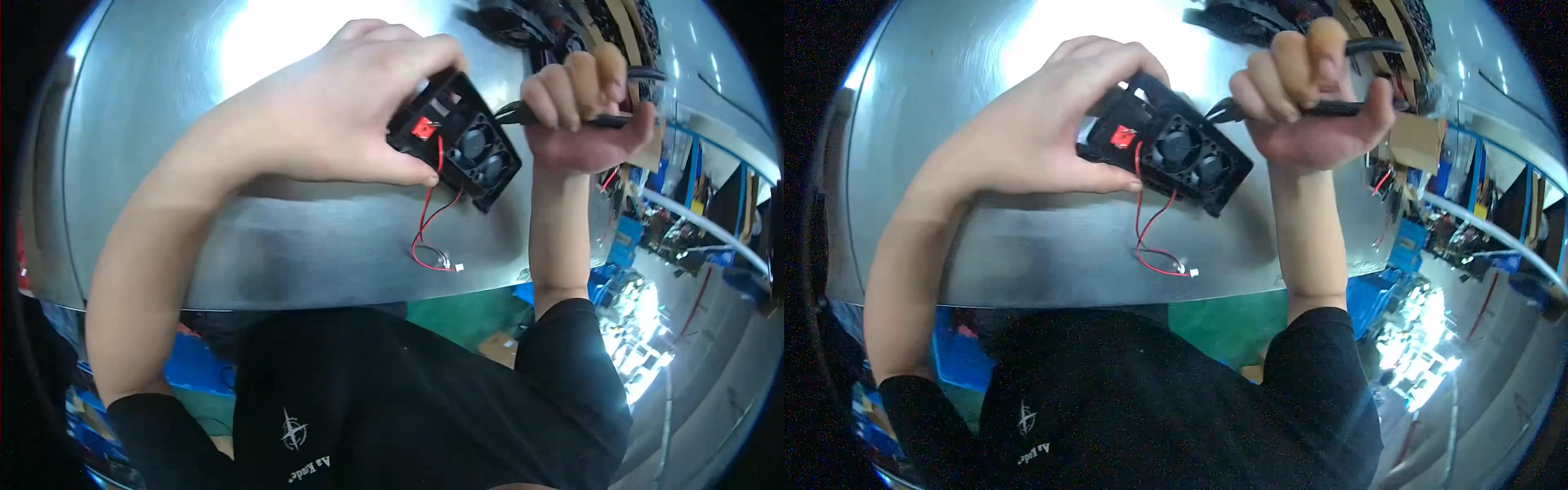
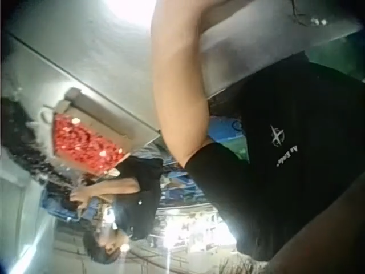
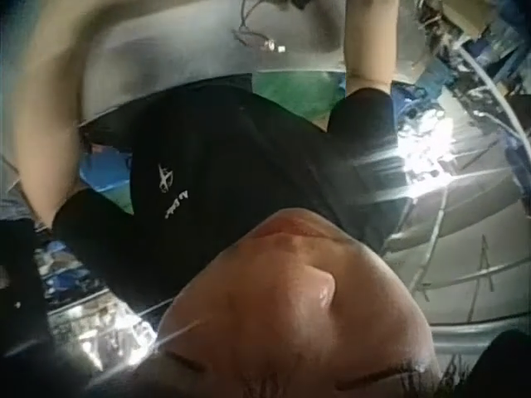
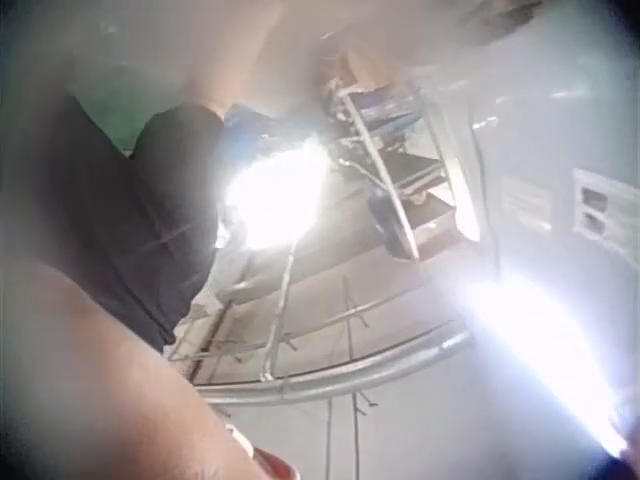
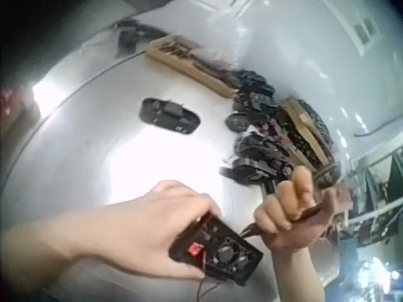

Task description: Assembling electronic cooling fan units by inserting small components and using pliers to secure parts.

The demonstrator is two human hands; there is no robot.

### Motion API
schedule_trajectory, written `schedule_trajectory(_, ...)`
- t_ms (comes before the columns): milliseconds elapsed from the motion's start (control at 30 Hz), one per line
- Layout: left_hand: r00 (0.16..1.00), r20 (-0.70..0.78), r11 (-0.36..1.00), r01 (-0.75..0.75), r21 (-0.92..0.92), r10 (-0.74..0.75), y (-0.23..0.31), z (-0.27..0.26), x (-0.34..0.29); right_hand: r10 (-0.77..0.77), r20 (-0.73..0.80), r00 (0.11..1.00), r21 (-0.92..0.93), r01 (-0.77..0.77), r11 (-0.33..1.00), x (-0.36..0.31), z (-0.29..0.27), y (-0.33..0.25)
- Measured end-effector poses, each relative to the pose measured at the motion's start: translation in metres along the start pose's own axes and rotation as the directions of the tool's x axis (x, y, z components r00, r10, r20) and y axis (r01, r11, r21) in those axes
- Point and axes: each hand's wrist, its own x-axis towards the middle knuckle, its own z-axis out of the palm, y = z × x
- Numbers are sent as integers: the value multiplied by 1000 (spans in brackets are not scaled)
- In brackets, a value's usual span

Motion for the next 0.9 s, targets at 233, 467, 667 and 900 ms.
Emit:
schedule_trajectory(233,976,101,567,194,-801,-191,11,-5,-1,-70,-414,908,-524,-174,834,-42,61,8)
schedule_trajectory(467,866,483,358,494,-792,-128,29,4,-4,217,-576,788,-572,-579,582,-50,68,24)
schedule_trajectory(667,769,575,387,639,-665,-279,51,9,1,302,-592,747,-525,-642,560,-51,79,20)
schedule_trajectory(900,966,-47,950,241,-198,-255,57,-23,3,185,-644,743,-531,-607,591,-50,78,32)
